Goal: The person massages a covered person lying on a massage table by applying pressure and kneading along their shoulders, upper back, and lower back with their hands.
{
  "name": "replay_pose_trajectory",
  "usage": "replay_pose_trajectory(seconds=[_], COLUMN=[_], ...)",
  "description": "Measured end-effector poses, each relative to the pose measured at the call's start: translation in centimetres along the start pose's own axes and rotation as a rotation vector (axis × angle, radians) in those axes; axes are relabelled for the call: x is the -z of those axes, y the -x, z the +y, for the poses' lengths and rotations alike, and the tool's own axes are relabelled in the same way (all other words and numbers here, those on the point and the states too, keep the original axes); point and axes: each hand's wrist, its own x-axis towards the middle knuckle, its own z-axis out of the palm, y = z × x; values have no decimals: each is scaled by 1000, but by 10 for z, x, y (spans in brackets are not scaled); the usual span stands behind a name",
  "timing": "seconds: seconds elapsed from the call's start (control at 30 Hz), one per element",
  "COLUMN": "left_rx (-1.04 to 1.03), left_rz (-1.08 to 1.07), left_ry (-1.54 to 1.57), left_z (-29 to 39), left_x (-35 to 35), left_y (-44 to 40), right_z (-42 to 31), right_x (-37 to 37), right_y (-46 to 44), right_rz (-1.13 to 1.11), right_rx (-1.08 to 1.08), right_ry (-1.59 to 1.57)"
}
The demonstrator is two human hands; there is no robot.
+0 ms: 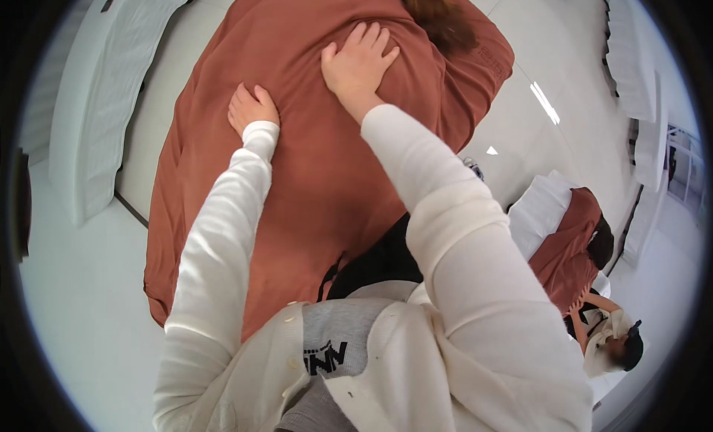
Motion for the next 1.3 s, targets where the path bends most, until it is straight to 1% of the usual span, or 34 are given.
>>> replay_pose_trajectory(seconds=[0.1,0.17,0.2,0.27,0.37,0.47,0.6,0.67,0.7,0.73,0.77,0.8,0.83,0.87,0.9,0.93,0.97,1.0,1.07,1.1,1.13,1.2,1.3], left_rx=[-16,-28,-57,-91,-67,-42,-32,-29,-32,-35,-63,-138,-136,-132,-129,-145,-159,-230,-257,-254,-242,-220,-220], left_rz=[-16,-23,6,39,33,-6,-34,-54,-139,-221,-360,-454,-574,-695,-687,-559,-433,-337,-269,-268,-257,-255,-233], left_ry=[-8,-15,-26,-46,-42,-29,-15,2,48,95,148,110,-12,-134,-126,-174,-223,-180,-226,-223,-204,-185,-123], left_z=[1,0,2,2,3,0,-2,-7,-14,-23,-36,-48,-52,-57,-70,-89,-105,-116,-113,-110,-107,-106,-107], left_x=[1,4,4,6,4,2,2,-2,-3,-1,10,29,52,71,77,74,69,62,63,61,61,62,64], left_y=[3,4,5,5,4,4,4,3,1,-5,-15,-22,-31,-35,-26,-10,7,19,27,25,25,24,21], right_z=[16,31,36,36,29,24,33,45,54,64,72,75,83,87,83,77,70,57,7,-11,-15,-22,-22], right_x=[1,1,2,-2,-4,-3,7,16,28,42,54,67,71,69,67,52,33,19,4,8,5,1,-1], right_y=[20,23,22,15,6,6,17,27,32,42,56,74,92,110,121,122,117,107,67,55,56,62,61], right_rz=[28,32,47,57,41,20,37,16,40,3,-37,21,-68,-154,-232,-230,-263,-290,-176,-123,-128,-10,-12], right_rx=[149,171,196,175,97,72,112,160,202,145,88,51,-44,-230,-503,-492,-710,-924,-1317,-1399,-1401,-1388,-1410], right_ry=[12,-27,-61,-112,-98,-87,-116,-302,-410,-524,-636,-698,-724,-802,-899,-898,-764,-623,-467,-410,-401,-318,-272])
